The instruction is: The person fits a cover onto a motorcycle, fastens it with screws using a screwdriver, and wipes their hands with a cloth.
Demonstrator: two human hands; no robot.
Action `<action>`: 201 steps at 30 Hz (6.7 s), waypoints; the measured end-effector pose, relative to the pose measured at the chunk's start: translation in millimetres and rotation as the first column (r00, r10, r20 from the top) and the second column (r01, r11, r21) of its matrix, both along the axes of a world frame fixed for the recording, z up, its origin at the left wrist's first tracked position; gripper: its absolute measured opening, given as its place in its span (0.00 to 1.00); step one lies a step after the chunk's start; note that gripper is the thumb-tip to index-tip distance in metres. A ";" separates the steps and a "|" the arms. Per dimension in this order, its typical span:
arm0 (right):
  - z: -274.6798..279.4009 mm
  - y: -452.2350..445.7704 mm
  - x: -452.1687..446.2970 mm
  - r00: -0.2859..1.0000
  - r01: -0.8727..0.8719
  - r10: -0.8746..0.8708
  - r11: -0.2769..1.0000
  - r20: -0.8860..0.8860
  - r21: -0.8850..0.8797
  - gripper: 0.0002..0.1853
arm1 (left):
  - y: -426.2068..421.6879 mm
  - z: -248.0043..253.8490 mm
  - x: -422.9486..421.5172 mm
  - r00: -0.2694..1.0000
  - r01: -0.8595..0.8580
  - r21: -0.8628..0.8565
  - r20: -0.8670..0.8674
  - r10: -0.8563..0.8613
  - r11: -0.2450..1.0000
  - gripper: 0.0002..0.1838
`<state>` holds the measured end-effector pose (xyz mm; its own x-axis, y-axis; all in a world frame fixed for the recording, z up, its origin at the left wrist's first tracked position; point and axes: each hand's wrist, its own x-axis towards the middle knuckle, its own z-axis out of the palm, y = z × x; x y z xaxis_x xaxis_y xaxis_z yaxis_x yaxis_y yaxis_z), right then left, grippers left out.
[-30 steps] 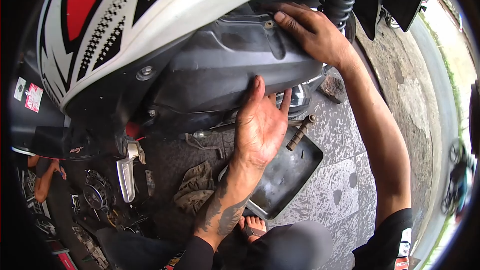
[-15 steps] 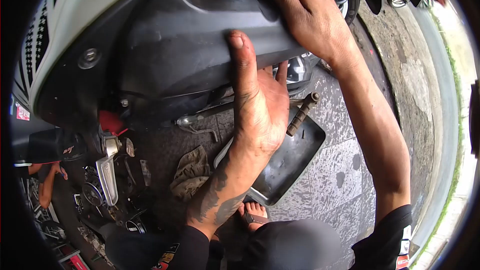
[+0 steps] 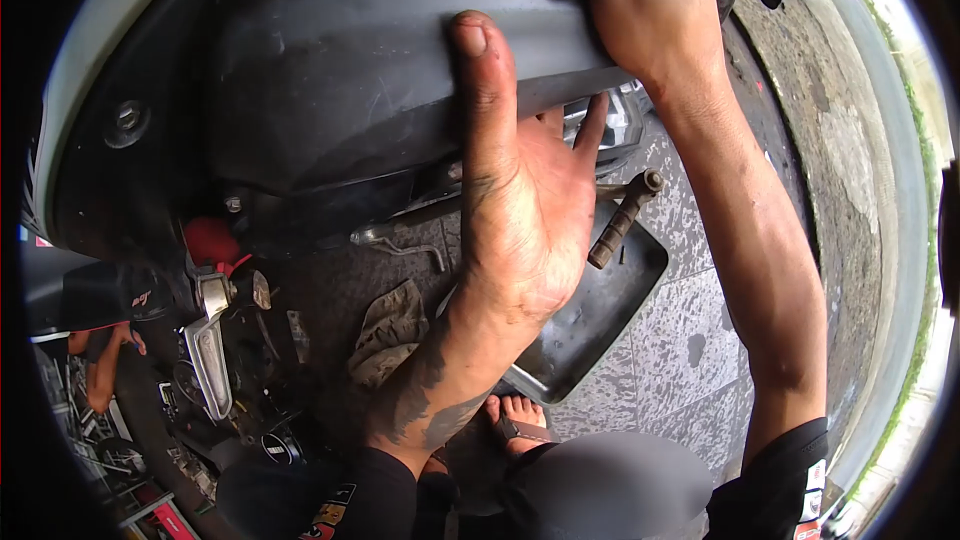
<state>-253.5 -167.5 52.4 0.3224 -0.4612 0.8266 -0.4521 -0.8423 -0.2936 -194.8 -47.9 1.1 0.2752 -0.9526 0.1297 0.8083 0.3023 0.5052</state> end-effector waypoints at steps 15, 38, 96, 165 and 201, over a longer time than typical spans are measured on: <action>-7.2 -3.7 8.8 0.785 -0.366 0.457 0.887 0.418 -0.283 0.26 | -3.7 -3.1 0.1 0.999 -0.046 0.047 -0.022 0.048 0.998 0.48; -77.8 42.5 -77.5 0.909 -0.040 -0.047 0.979 0.413 0.200 0.32 | -1.8 -1.1 4.1 0.998 -0.030 0.168 -0.056 0.040 0.985 0.51; 2.0 -18.7 -62.7 0.804 -0.160 0.017 0.969 -0.594 -0.188 0.64 | -10.0 76.5 41.6 -0.934 -0.018 -0.521 0.313 0.172 0.853 0.65; -13.5 -8.4 -65.0 0.802 -0.031 -0.108 0.975 -0.587 -0.221 0.52 | -33.2 101.7 29.9 -0.918 -0.001 -0.306 0.377 0.120 0.952 0.57; -5.6 4.0 -67.8 0.722 0.059 -0.064 0.998 -0.689 -0.031 0.58 | 25.2 45.5 115.1 -0.392 -0.637 -0.454 0.887 0.244 0.623 0.54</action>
<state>-321.3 -163.5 46.8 0.7757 -0.4960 0.3902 -0.5785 -0.8060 0.1253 -79.6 -22.7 46.6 0.4133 -0.6222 0.6649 -0.8449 0.0103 0.5348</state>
